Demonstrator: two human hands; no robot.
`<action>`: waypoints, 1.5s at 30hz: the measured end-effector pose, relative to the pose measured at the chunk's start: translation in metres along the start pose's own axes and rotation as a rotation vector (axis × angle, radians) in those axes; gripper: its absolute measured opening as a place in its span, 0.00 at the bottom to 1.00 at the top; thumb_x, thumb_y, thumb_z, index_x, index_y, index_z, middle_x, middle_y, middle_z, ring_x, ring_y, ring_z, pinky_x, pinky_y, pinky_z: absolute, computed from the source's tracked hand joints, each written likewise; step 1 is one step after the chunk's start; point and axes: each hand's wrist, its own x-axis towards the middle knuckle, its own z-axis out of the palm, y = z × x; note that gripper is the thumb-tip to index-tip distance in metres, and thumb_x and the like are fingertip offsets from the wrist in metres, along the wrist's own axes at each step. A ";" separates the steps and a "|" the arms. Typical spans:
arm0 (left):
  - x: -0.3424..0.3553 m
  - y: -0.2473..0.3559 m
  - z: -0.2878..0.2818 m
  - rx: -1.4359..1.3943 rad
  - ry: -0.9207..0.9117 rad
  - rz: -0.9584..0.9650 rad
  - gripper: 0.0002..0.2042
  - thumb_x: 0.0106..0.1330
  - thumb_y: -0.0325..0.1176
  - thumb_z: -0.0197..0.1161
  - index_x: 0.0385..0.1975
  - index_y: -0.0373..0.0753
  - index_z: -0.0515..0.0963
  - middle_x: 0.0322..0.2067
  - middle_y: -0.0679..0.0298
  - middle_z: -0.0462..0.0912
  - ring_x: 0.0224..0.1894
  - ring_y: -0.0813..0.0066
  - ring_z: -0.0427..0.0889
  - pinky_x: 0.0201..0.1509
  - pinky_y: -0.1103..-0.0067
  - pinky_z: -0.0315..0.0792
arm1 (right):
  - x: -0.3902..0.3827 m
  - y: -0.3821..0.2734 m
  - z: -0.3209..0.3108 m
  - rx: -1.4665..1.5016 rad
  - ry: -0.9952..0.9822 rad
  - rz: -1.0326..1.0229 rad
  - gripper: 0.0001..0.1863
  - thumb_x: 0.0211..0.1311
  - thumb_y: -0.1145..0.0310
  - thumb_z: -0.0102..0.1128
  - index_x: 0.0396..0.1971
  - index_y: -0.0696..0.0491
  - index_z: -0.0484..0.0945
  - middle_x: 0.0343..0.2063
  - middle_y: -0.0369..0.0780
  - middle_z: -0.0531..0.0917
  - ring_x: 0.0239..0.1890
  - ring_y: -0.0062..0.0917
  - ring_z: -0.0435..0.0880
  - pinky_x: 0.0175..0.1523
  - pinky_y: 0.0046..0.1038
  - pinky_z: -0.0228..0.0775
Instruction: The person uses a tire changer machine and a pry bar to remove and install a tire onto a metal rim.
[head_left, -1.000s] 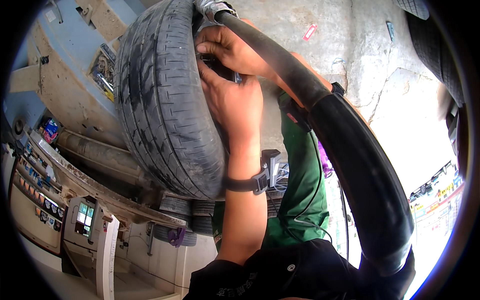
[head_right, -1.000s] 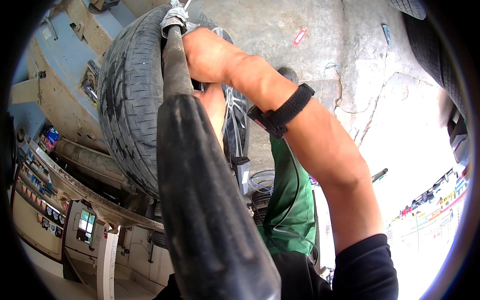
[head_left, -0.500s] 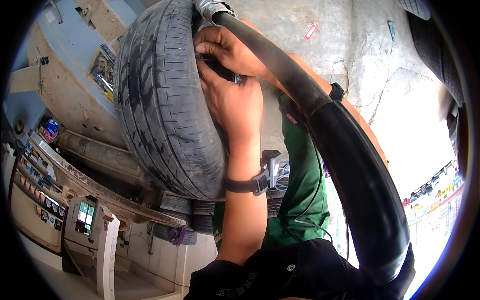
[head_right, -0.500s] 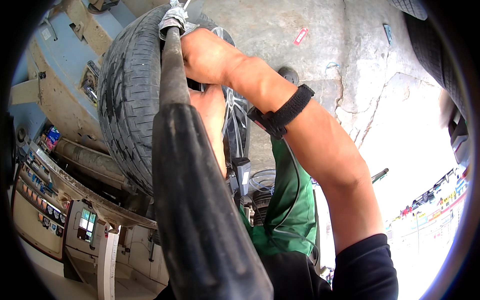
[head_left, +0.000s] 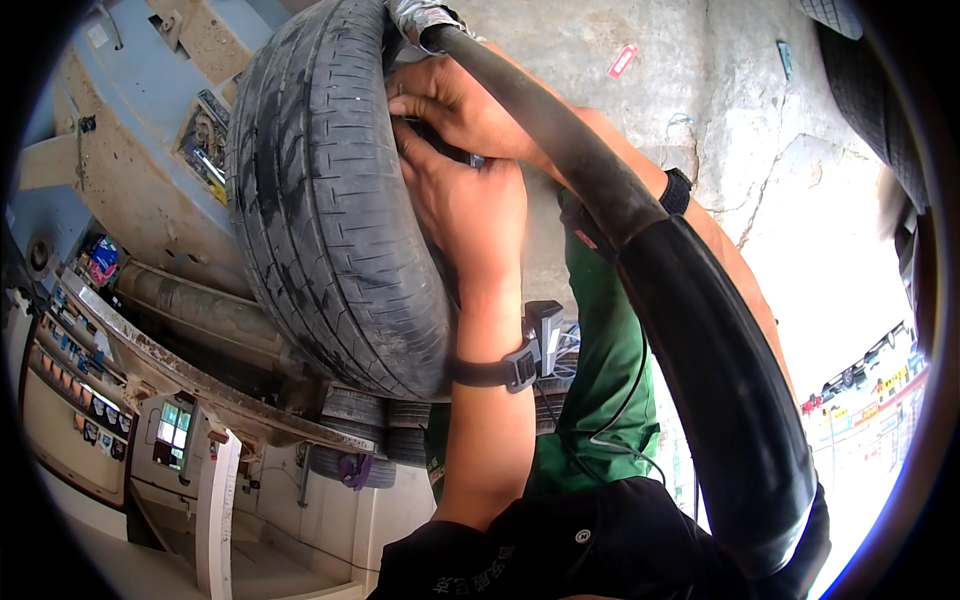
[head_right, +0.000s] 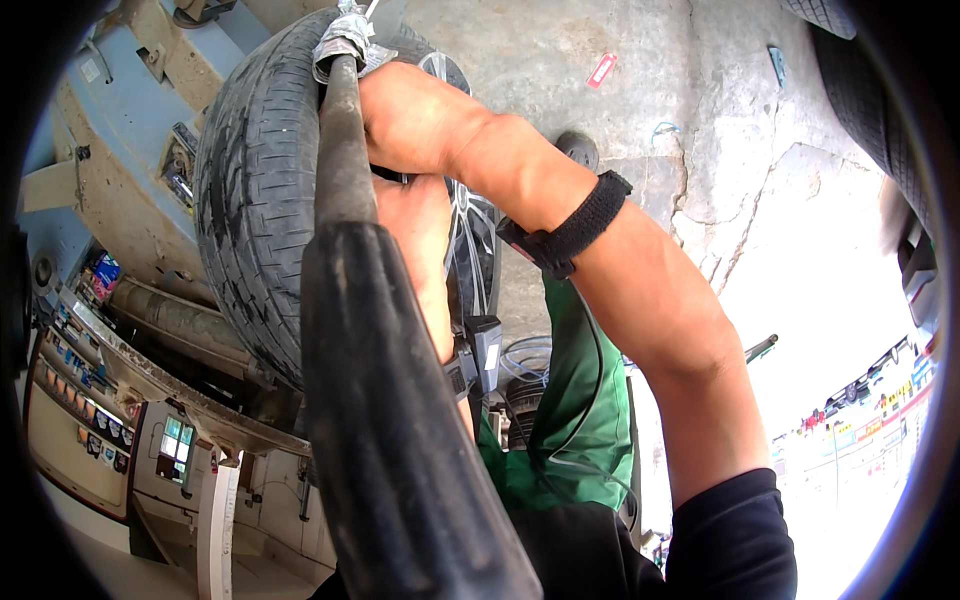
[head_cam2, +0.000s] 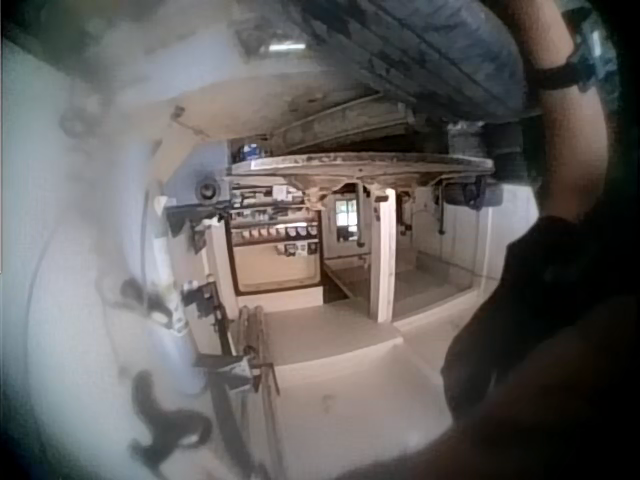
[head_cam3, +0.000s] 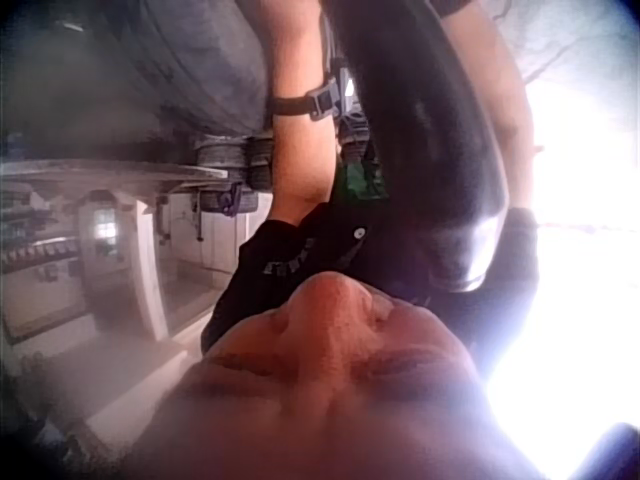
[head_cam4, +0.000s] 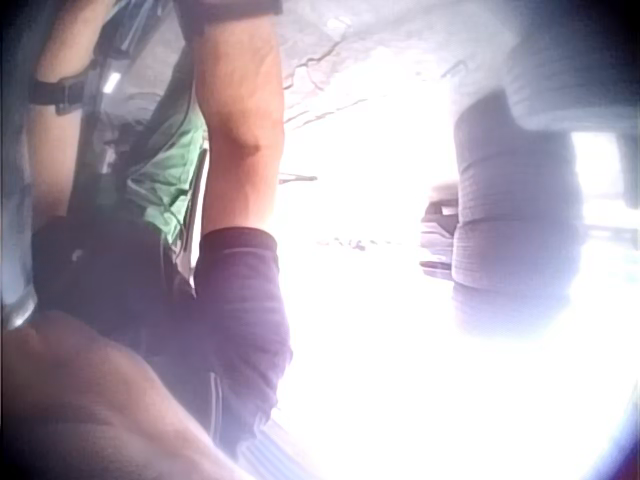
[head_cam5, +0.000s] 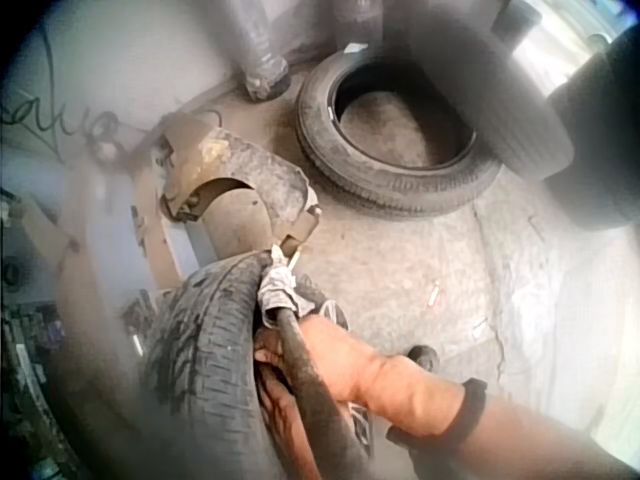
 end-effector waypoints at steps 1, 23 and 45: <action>-0.002 0.010 -0.009 -0.016 0.017 0.019 0.43 0.57 0.35 0.71 0.71 0.24 0.56 0.66 0.34 0.65 0.70 0.37 0.64 0.74 0.57 0.57 | 0.000 0.000 0.000 0.006 0.003 -0.013 0.09 0.60 0.68 0.63 0.36 0.56 0.84 0.35 0.52 0.86 0.40 0.50 0.84 0.45 0.42 0.78; -0.002 0.014 -0.009 -0.018 0.090 0.087 0.42 0.60 0.36 0.71 0.70 0.23 0.58 0.65 0.33 0.68 0.69 0.38 0.67 0.73 0.59 0.60 | 0.007 0.012 0.003 -0.066 0.090 0.033 0.10 0.57 0.69 0.61 0.33 0.60 0.84 0.33 0.55 0.85 0.38 0.53 0.83 0.45 0.44 0.77; 0.002 0.009 -0.008 -0.027 0.017 0.024 0.39 0.62 0.36 0.71 0.69 0.23 0.59 0.63 0.34 0.71 0.67 0.38 0.70 0.71 0.59 0.63 | 0.009 0.000 0.002 -0.037 0.047 0.099 0.11 0.57 0.66 0.63 0.33 0.59 0.85 0.32 0.54 0.85 0.37 0.53 0.82 0.43 0.44 0.77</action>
